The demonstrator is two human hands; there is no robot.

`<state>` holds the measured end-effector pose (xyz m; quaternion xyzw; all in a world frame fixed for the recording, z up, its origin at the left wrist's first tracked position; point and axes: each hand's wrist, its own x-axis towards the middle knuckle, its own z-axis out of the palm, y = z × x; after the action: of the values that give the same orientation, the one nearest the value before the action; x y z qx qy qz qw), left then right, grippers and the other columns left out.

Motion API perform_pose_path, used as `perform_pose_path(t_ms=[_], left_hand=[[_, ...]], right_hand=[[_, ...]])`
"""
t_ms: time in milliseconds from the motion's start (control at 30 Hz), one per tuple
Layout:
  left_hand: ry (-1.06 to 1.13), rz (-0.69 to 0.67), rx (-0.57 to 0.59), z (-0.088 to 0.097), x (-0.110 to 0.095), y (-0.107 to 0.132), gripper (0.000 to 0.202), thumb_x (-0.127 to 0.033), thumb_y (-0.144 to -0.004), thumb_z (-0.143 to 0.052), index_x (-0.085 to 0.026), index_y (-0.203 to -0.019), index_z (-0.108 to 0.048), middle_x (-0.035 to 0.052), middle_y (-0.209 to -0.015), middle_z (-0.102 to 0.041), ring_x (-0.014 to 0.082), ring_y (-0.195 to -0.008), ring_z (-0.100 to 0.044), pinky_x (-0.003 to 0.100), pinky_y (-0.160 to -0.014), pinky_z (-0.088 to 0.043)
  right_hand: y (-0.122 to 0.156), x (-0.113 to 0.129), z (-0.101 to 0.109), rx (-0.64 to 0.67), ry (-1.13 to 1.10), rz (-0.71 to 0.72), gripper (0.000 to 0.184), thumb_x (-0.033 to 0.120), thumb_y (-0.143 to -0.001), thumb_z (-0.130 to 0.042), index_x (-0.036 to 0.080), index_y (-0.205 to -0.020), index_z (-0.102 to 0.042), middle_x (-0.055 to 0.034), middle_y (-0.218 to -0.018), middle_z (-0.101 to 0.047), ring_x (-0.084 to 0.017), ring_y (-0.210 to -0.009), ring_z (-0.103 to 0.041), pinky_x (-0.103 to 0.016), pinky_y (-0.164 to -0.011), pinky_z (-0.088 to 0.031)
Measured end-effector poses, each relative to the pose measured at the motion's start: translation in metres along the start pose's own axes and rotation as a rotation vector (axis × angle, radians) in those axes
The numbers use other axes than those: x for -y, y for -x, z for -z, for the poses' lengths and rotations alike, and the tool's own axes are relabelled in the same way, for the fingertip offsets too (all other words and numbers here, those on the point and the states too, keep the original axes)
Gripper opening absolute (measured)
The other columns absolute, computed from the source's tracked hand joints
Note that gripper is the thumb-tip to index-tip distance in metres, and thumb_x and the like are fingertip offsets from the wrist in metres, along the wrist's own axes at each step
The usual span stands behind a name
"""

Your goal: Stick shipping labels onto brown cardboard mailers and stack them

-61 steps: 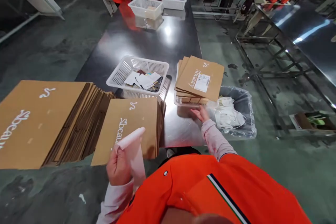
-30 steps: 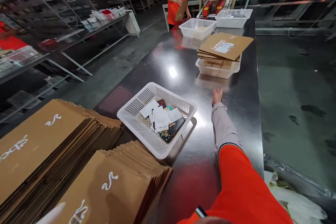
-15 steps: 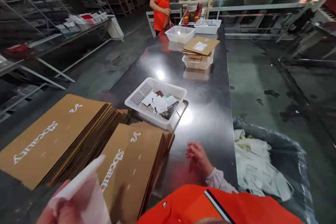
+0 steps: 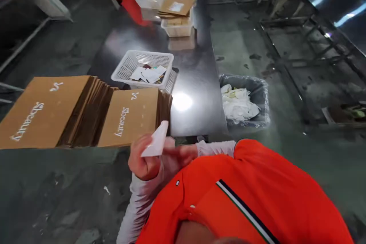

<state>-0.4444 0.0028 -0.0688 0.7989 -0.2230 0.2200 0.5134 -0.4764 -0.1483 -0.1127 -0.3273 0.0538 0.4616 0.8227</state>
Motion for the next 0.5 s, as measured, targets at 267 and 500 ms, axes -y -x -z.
perform_pose_path(t_ms=[267, 500], left_hand=[[-0.280, -0.214, 0.775, -0.098, -0.032, 0.010, 0.042, -0.015, -0.085, -0.056, -0.020, -0.124, -0.072, 0.0153, -0.156, -0.046, 0.0448, -0.144, -0.034, 0.064, -0.111, -0.037], [-0.115, -0.161, 0.798, -0.183, -0.052, 0.000, 0.057, -0.037, -0.094, -0.056, -0.014, -0.146, -0.054, 0.0212, -0.156, -0.041, 0.0387, -0.145, -0.033, 0.057, -0.120, -0.031]], right_hand=[[0.137, 0.079, 0.043, -0.554, 0.057, 0.359, 0.016, 0.010, -0.071, -0.059, 0.012, -0.086, -0.063, -0.0002, -0.075, -0.063, -0.012, -0.067, -0.060, -0.022, -0.067, -0.052], [0.315, 0.195, 0.217, -2.126, 0.618, 1.022, 0.045, 0.000, -0.078, -0.037, 0.009, -0.116, -0.058, -0.0127, -0.127, -0.052, -0.019, -0.133, -0.047, -0.038, -0.114, -0.039]])
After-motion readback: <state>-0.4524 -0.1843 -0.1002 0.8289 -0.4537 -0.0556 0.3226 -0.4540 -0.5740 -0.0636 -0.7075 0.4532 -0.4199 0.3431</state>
